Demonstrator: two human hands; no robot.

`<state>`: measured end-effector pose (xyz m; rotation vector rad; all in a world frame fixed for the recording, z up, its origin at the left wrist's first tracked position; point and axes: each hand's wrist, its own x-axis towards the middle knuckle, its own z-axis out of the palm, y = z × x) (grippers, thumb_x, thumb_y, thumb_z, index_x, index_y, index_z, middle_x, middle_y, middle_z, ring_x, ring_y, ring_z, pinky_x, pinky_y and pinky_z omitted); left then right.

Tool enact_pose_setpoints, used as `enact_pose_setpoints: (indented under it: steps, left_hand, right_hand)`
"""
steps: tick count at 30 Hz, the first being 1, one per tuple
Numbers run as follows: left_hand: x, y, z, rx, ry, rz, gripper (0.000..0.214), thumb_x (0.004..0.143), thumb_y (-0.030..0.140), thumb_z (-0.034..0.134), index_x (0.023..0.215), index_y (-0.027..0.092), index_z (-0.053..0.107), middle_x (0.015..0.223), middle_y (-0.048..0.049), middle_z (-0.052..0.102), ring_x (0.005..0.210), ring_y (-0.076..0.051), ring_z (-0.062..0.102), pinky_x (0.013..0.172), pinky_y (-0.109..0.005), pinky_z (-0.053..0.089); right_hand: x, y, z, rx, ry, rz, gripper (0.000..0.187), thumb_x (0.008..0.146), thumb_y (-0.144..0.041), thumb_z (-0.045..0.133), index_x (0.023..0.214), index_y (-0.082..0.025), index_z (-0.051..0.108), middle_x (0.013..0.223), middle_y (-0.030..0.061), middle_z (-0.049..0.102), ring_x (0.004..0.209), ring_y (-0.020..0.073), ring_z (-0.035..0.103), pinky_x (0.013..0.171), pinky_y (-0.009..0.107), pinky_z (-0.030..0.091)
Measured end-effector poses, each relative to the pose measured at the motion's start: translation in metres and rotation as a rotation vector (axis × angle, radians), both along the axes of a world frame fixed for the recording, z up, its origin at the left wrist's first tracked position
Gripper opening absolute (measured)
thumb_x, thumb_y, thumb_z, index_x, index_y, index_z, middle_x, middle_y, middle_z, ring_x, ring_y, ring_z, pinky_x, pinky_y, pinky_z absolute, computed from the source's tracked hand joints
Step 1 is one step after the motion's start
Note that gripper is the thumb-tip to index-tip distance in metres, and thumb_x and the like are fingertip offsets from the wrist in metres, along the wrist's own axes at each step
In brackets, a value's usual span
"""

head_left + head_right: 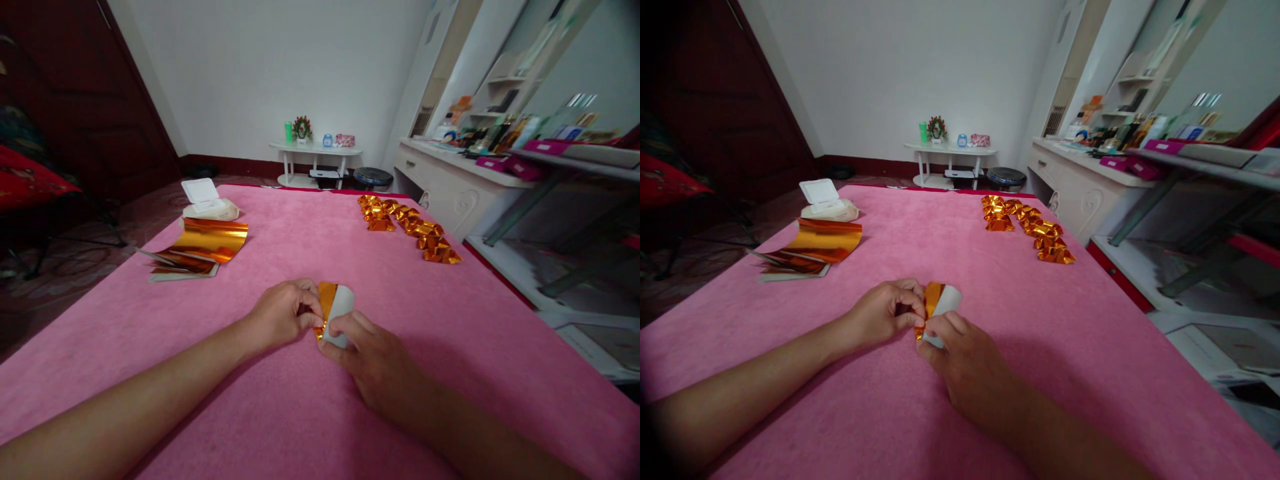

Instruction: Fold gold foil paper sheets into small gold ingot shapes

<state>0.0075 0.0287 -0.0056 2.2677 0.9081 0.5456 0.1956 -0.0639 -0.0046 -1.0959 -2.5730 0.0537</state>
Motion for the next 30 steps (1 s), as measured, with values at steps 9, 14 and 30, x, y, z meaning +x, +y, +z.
enact_pose_setpoints:
  steps: [9, 14, 30]
  left_hand:
    - [0.001, -0.006, 0.003, 0.063, 0.023, 0.042, 0.003, 0.073, 0.019, 0.068, 0.071, 0.019, 0.066, 0.071, 0.0021, 0.060, 0.063, -0.010, 0.053, 0.056, -0.021, 0.036]
    - [-0.001, -0.016, 0.001, 0.152, -0.018, -0.006, 0.014, 0.079, 0.014, 0.060, 0.072, 0.020, 0.070, 0.073, -0.0004, 0.064, 0.071, -0.012, 0.056, 0.067, -0.023, 0.040]
    - [-0.003, -0.020, -0.001, -0.022, -0.094, 0.040, 0.005, 0.071, 0.015, 0.068, 0.071, 0.018, 0.072, 0.073, -0.0024, 0.063, 0.068, -0.012, 0.057, 0.063, -0.024, 0.044]
  right_hand:
    - [-0.002, -0.001, -0.001, -0.056, 0.007, -0.008, 0.017, 0.092, -0.015, 0.042, 0.100, -0.019, 0.057, 0.089, 0.0027, 0.054, 0.079, 0.0155, 0.043, 0.065, 0.029, 0.031]
    - [-0.003, 0.000, 0.001, -0.076, 0.026, -0.039, 0.019, 0.094, -0.019, 0.039, 0.095, -0.019, 0.058, 0.082, 0.0012, 0.052, 0.074, 0.0139, 0.042, 0.060, 0.028, 0.027]
    - [-0.005, -0.003, 0.001, -0.051, -0.017, -0.063, 0.014, 0.091, -0.016, 0.045, 0.088, -0.019, 0.058, 0.080, 0.0009, 0.052, 0.073, 0.0140, 0.043, 0.061, 0.027, 0.031]
